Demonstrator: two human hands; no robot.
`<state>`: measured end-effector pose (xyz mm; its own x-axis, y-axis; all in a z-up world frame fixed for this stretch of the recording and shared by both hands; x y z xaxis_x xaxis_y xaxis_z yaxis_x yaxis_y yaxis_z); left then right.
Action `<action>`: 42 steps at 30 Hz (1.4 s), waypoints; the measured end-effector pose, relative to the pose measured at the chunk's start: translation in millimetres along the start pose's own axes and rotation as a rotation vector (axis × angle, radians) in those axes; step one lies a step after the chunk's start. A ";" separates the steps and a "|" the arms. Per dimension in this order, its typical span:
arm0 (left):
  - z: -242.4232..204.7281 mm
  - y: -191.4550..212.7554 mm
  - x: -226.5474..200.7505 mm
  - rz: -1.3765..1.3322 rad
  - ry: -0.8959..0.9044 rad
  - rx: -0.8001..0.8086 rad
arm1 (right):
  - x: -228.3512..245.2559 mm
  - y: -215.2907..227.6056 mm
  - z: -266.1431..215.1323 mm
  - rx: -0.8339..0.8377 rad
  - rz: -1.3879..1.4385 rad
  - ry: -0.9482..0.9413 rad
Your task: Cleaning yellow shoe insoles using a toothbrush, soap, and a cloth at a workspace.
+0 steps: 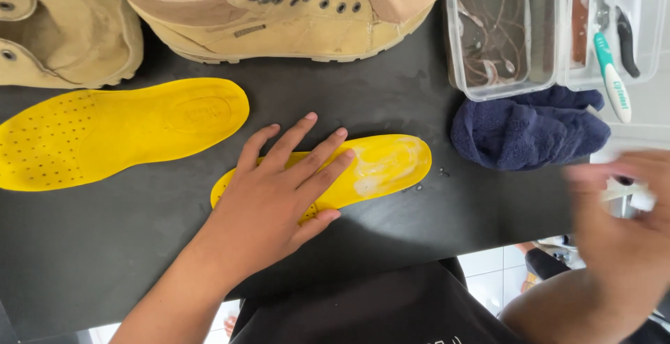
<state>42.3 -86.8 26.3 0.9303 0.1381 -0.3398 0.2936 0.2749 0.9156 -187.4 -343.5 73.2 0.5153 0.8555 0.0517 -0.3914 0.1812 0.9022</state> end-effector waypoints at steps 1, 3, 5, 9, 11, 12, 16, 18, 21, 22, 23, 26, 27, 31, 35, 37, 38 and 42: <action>0.2 -0.9 -0.5 0.017 -0.007 0.017 | 49.9 6.8 13.8 0.089 0.291 0.011; 0.5 -0.7 -1.3 0.007 -0.010 0.017 | 64.3 -17.7 20.8 0.164 0.236 0.056; -1.0 0.0 -0.4 0.003 -0.001 0.010 | 73.3 -41.7 18.8 0.237 0.187 0.114; -4.7 -1.7 1.7 -0.010 0.016 0.017 | 71.7 -46.6 5.5 0.117 0.166 0.102; -7.0 -1.5 3.5 -0.016 0.031 0.011 | 79.4 -35.2 0.9 0.084 0.173 0.064; -7.7 -1.9 4.5 -0.037 0.038 0.007 | 86.2 -21.7 1.4 0.019 0.222 0.037; -8.2 -8.0 4.9 -0.139 0.084 0.047 | 155.5 -15.5 26.3 0.186 0.311 0.267; -8.0 -8.9 3.1 -0.162 0.092 0.051 | 178.7 -36.6 25.0 0.202 0.357 0.337; -9.1 -11.0 5.1 -0.163 0.107 0.031 | 209.3 -47.9 24.0 0.188 0.427 0.429; -10.5 -12.2 5.4 -0.151 0.106 0.017 | 216.9 -47.6 23.7 0.164 0.448 0.437; -11.5 -11.7 6.8 -0.153 0.114 0.018 | 221.4 -48.5 23.0 0.170 0.452 0.442; -9.3 -14.2 7.2 -0.182 0.114 0.029 | 235.8 -51.6 13.6 0.319 0.580 0.567; -9.7 -13.8 7.8 -0.190 0.116 0.032 | 235.6 -50.8 13.5 0.338 0.555 0.591; -11.9 -18.3 9.7 -0.177 0.113 0.038 | 199.3 -50.1 18.5 0.368 0.393 0.517; -12.1 -18.2 9.4 -0.164 0.122 0.048 | 160.6 -42.1 28.6 0.261 0.278 0.374; -13.0 -21.2 8.1 -0.154 0.114 0.064 | 164.4 -38.6 29.1 0.304 0.363 0.374; -12.0 -20.9 8.2 -0.154 0.115 0.064 | 175.3 -41.1 35.0 0.305 0.363 0.374; -9.1 -16.1 4.9 -0.123 0.095 0.058 | 217.9 -46.4 35.8 0.225 0.454 0.563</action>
<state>40.1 -81.9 8.0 0.8624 0.1965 -0.4666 0.4191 0.2401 0.8756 -29.7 -182.9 58.0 -0.1497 0.9520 0.2669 -0.2757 -0.2995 0.9134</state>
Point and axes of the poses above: each hand's wrist, its own z-axis towards the middle knuckle, its own y-axis out of the back of the hand, x = y × z, the point moved 9 cm from there along z, towards the middle knuckle, and after that the axes turned 8 degrees about -x, right-handed, at the moved point
